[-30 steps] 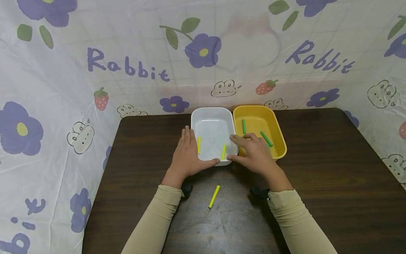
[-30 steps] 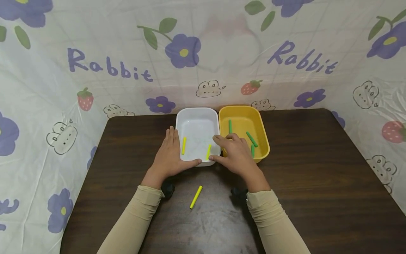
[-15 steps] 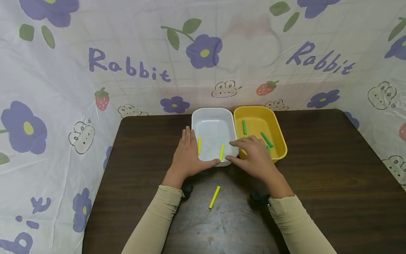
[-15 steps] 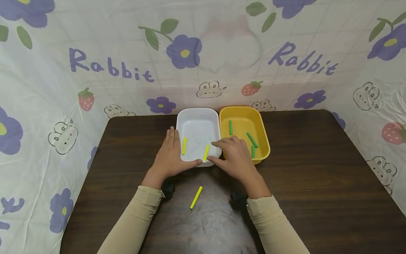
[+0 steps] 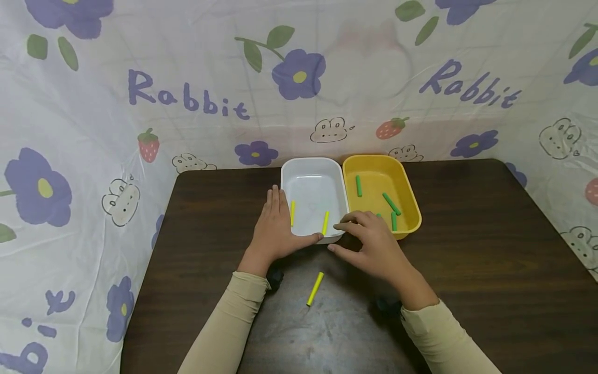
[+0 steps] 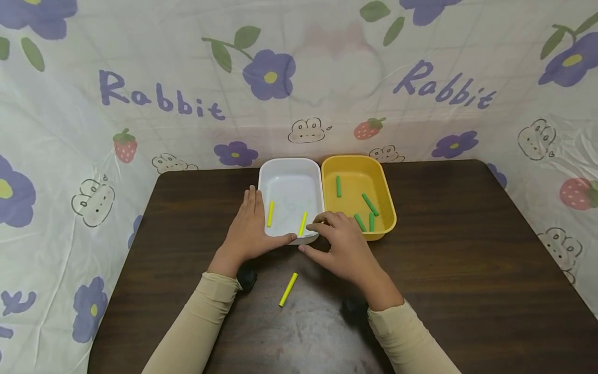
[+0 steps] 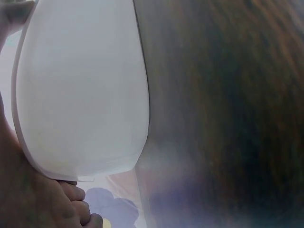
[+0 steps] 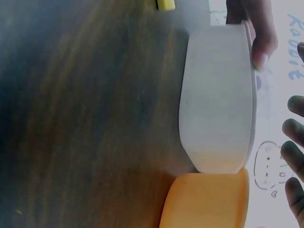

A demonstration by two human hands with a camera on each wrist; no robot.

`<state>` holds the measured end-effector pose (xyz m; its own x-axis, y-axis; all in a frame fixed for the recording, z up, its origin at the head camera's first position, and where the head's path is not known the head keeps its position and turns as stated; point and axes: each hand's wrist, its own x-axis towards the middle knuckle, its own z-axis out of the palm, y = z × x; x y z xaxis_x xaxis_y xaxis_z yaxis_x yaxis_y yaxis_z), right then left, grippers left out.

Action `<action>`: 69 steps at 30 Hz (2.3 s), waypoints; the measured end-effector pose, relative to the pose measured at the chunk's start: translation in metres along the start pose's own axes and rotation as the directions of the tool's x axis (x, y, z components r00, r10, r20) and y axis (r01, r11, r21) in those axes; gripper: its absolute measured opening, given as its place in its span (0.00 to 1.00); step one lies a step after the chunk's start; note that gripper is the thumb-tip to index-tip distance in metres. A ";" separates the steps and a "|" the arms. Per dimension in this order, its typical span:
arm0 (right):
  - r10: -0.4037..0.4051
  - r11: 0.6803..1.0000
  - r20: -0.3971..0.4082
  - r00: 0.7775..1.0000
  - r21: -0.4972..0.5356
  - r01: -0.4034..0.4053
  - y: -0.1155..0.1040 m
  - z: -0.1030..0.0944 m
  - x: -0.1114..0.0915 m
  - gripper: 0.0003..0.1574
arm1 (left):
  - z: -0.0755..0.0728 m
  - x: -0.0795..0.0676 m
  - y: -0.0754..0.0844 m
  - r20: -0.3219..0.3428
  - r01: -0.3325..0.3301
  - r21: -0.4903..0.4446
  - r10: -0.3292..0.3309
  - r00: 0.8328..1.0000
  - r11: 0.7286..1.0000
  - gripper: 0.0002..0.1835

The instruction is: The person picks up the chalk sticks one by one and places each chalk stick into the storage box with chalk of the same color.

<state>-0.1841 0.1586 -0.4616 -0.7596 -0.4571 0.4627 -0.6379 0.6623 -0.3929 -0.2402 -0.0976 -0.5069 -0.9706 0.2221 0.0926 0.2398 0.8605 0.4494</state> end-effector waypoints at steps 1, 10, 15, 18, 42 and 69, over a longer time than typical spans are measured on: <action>-0.008 1.000 0.000 1.000 0.003 0.008 -0.002 0.000 -0.001 0.27 | 0.000 0.000 0.000 0.001 0.002 0.002 -0.002 1.000 1.000 0.81; -0.021 0.999 0.023 1.000 0.038 0.020 -0.019 0.003 -0.016 0.28 | 0.001 -0.001 -0.001 -0.009 0.001 -0.003 -0.001 1.000 1.000 0.81; 0.025 0.999 0.075 0.997 0.045 -0.029 -0.025 0.006 -0.024 0.32 | 0.001 0.000 -0.002 -0.005 -0.002 -0.006 0.002 1.000 1.000 0.81; 0.060 0.998 0.125 0.990 0.029 -0.064 -0.028 0.009 -0.028 0.37 | 0.001 0.000 -0.002 0.002 0.001 -0.002 -0.001 1.000 1.000 0.81; 0.264 0.958 0.410 0.873 -0.217 -0.188 -0.043 0.036 -0.037 0.58 | -0.001 -0.001 0.001 0.007 0.011 -0.017 -0.011 1.000 1.000 0.82; 0.296 0.936 0.444 0.846 -0.313 -0.163 -0.064 0.046 -0.032 0.61 | -0.002 0.000 -0.001 -0.004 -0.002 -0.027 0.001 1.000 1.000 0.82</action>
<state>-0.1250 0.1040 -0.4878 -0.8875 -0.4542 -0.0773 -0.4335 0.8800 -0.1943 -0.2406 -0.0993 -0.5059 -0.9704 0.2214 0.0970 0.2406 0.8475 0.4731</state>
